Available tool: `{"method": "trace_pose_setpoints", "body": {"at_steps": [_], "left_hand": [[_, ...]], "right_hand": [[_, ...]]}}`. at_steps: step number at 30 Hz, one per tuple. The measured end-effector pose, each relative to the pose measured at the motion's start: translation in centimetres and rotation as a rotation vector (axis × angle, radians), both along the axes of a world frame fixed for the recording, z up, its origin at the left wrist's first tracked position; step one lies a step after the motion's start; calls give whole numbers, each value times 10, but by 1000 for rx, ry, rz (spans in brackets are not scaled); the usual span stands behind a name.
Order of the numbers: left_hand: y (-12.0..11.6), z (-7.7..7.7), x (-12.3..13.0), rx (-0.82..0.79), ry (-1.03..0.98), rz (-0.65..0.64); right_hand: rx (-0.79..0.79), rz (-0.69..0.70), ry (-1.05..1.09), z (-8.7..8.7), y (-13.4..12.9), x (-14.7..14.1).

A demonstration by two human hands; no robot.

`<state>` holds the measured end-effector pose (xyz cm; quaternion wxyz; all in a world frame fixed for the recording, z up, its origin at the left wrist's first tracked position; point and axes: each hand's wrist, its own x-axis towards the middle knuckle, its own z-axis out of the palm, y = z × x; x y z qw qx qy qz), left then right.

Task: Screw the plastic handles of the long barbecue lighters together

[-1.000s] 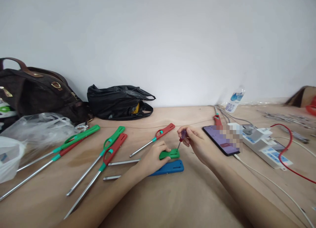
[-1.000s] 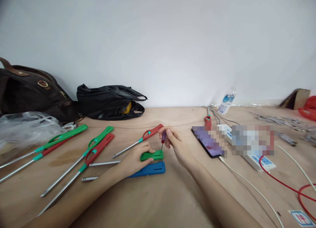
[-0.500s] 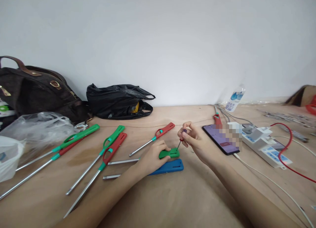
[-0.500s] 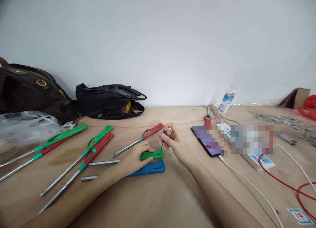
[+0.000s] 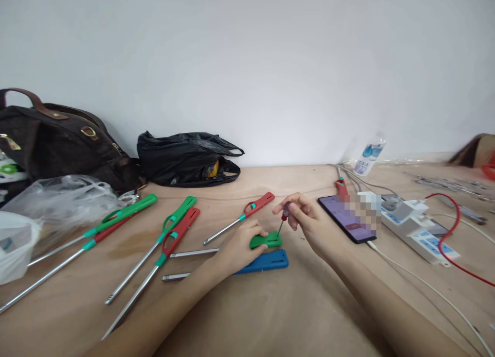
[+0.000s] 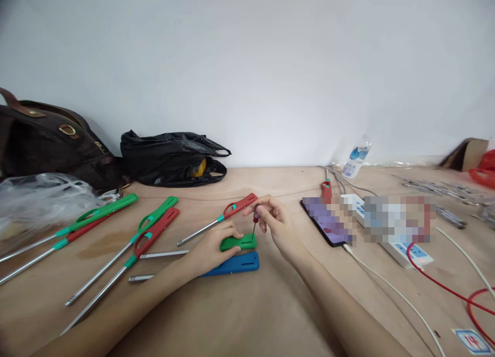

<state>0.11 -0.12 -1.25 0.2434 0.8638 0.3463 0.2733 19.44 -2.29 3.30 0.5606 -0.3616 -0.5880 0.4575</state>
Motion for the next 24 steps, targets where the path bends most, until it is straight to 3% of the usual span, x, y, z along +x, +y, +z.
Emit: {"method": "trace_pose_setpoints", "body": {"at_steps": [13,18,24], "left_hand": [[-1,3,0,-23,-11,-9],[-2,3,1,-31,-6,4],[-2,3,1,-24,-8,-2]], "right_hand": [[5,5,-41,1,0,2],[-21,29,51,0,1,2],[-8,30,-28,1,0,4]]}}
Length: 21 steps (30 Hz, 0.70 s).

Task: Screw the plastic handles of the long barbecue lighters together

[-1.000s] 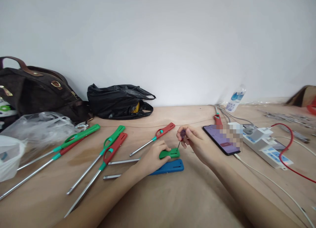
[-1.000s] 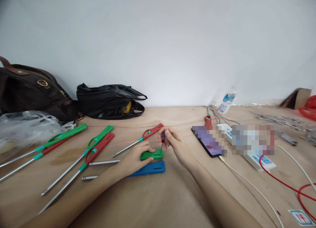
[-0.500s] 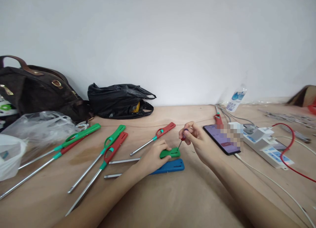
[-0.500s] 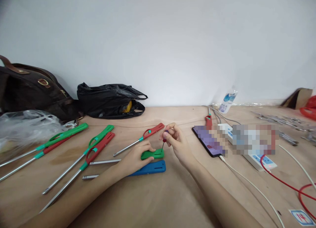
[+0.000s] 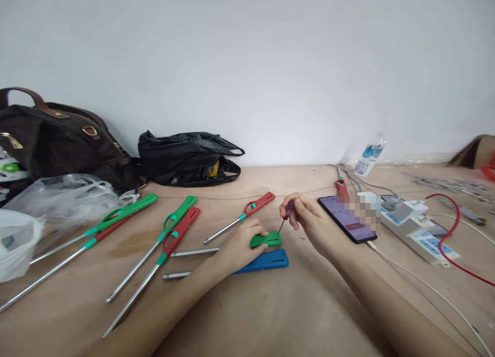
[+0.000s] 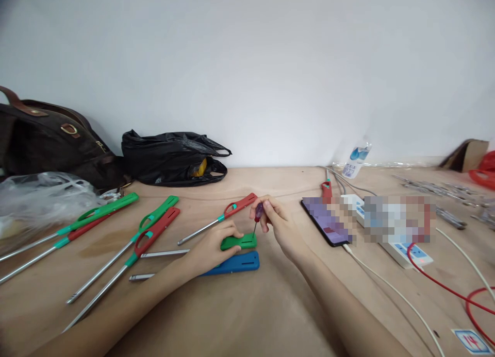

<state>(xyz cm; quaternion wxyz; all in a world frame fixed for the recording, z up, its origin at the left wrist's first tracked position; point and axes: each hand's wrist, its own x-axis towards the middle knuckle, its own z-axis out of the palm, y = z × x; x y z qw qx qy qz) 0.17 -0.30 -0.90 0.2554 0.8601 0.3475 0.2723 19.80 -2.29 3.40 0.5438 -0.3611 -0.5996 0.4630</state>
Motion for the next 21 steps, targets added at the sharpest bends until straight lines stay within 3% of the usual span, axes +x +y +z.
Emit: {"method": "trace_pose_setpoints", "body": {"at_steps": [21], "left_hand": [[4,-7,-1,12,0,-18]], "right_hand": [[50,20,-48,0,-3,-1]]}}
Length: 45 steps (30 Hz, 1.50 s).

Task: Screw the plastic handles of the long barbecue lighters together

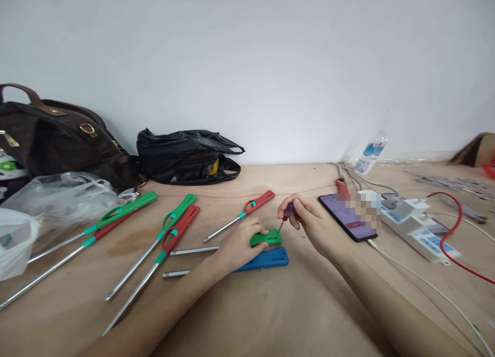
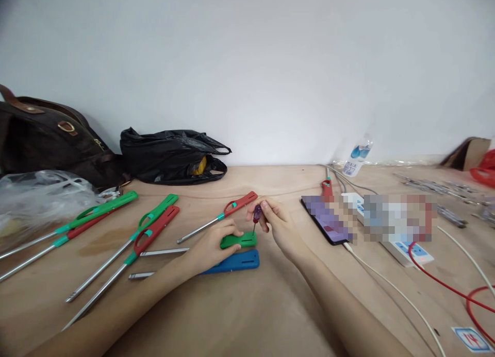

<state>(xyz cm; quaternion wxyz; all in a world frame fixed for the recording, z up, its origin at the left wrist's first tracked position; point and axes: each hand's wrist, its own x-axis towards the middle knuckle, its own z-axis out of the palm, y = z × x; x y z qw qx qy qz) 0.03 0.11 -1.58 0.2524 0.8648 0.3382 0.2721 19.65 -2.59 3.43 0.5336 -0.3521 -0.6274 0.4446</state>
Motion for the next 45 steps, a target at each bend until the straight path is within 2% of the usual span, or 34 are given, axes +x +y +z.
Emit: {"method": "trace_pose_setpoints", "body": {"at_steps": [5,11,23,27,32,38,45], "left_hand": [[-1,2,0,5,4,2],[-1,3,0,-4,8,9],[0,1,0,0,9,9],[0,1,0,2,3,0],[-1,4,0,2,12,1],[-2,4,0,-1,-3,11],[-1,2,0,-5,3,10]], "right_hand": [[-10,-10,64,-1,1,1],[35,-44,-38,3,0,1],[1,-104,-29,2,1,3],[2,-102,63,0,2,1],[-7,-101,38,-1,2,2],[-19,-89,125,-3,2,1],[-15,-96,72,-1,2,1]]}}
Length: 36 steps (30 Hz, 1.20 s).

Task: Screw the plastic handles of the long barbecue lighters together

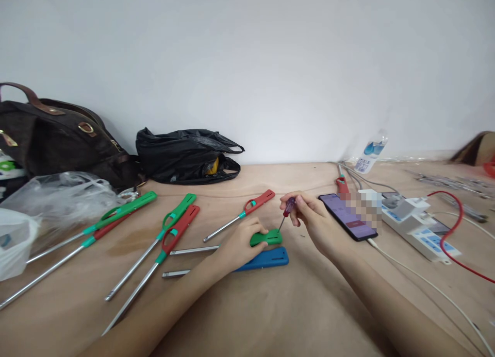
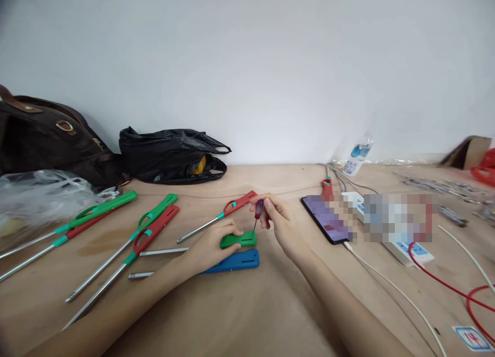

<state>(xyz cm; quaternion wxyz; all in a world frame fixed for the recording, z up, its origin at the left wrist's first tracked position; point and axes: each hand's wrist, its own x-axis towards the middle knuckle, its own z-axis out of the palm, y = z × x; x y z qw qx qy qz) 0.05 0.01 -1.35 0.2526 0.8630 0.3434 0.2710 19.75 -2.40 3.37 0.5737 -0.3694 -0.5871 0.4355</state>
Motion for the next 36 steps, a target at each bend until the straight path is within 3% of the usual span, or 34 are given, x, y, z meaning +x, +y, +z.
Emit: {"method": "trace_pose_setpoints", "body": {"at_steps": [10,29,36], "left_hand": [[0,0,0,-2,-2,-12],[0,0,-1,4,1,-17],[0,0,-1,-1,1,-11]], "right_hand": [[-1,-2,-83,3,-2,0],[-13,-16,-53,2,-2,-3],[59,-65,-132,0,0,0]]}}
